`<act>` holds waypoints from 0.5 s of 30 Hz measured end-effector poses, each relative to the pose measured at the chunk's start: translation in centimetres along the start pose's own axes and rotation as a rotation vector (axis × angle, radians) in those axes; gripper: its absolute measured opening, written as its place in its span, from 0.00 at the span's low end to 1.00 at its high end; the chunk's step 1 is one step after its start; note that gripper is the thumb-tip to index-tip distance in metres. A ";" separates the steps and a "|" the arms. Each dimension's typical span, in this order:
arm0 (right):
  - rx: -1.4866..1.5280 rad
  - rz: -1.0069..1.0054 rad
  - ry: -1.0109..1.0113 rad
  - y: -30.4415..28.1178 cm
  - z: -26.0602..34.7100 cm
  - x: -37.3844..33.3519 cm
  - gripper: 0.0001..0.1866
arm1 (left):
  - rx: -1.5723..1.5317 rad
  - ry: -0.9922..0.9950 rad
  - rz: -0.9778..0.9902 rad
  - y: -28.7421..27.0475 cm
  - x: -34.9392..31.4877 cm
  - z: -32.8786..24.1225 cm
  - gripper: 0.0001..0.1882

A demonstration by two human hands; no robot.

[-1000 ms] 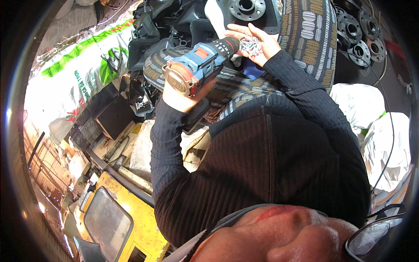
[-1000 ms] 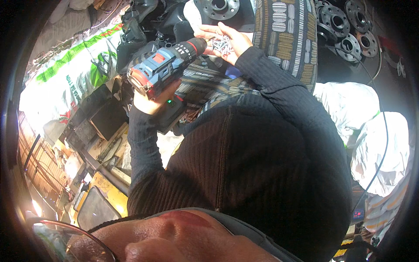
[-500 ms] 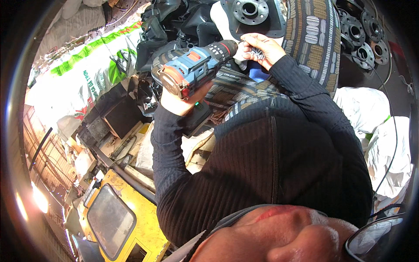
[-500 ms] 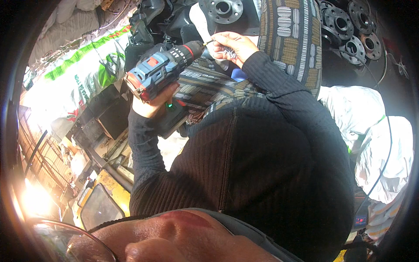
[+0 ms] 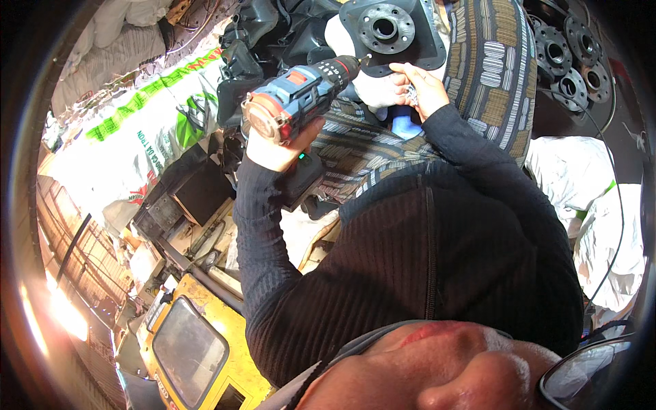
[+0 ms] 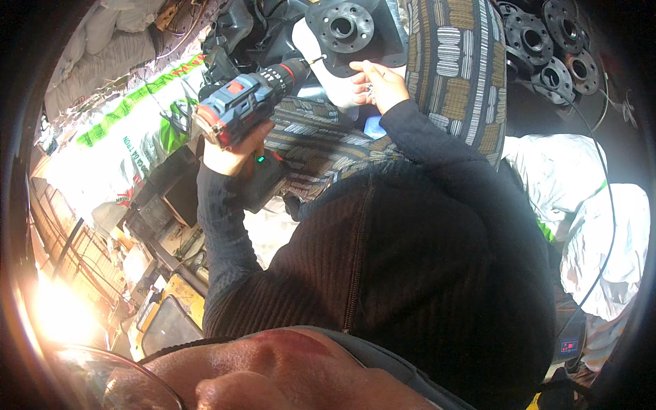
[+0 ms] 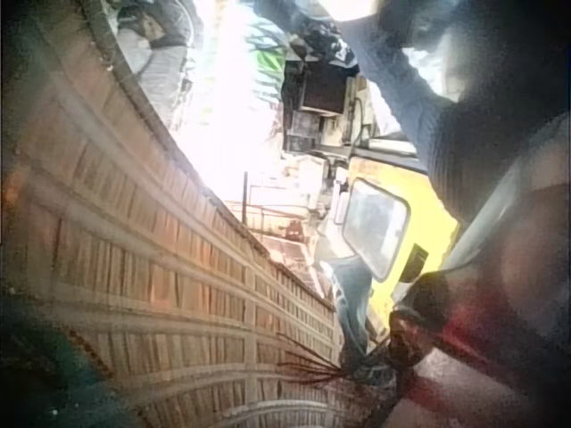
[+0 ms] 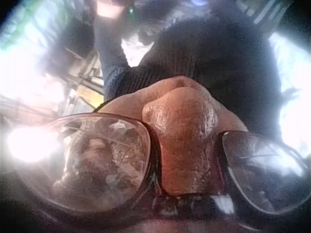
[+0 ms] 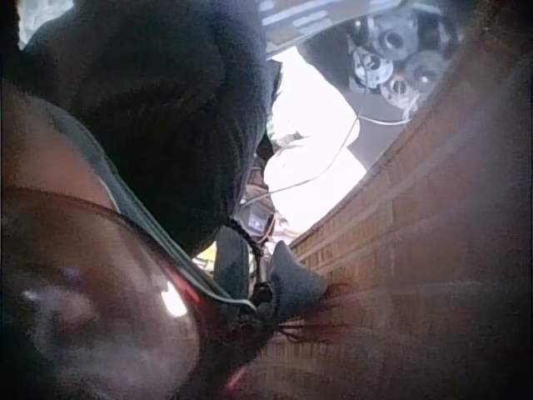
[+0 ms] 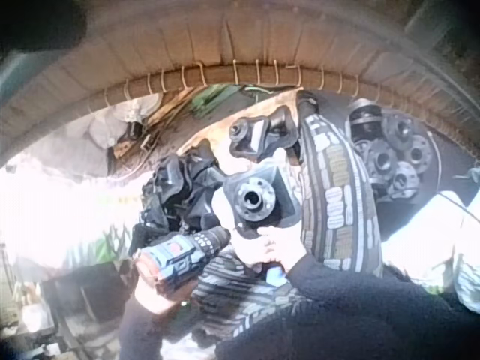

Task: The person puts on glasses, then uses a cordless drill to fasten screws into a metal hub component placed on a cushioned surface. They repeatedly insert screws and tighten them with the drill, handling the hub and screws throughout.

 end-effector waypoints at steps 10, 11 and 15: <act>-0.055 -0.052 -0.042 -0.1 0.8 -0.6 0.17 | -0.268 -0.173 0.040 1.9 2.7 -0.2 0.16; -0.055 -0.061 -0.044 -0.1 0.9 -0.6 0.17 | -0.222 -0.191 0.033 1.9 2.8 -0.2 0.15; -0.043 -0.105 -0.027 -0.3 1.0 -0.8 0.16 | -0.181 -0.161 0.035 1.7 3.3 -1.3 0.12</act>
Point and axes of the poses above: each hand's wrist, its own x-axis towards the middle knuckle, its own y-axis out of the palm, z = x × y, the point moved 10 cm from there along x, towards the middle knuckle, and after that the axes turned 11 degrees about -z, right-handed, at the moved point
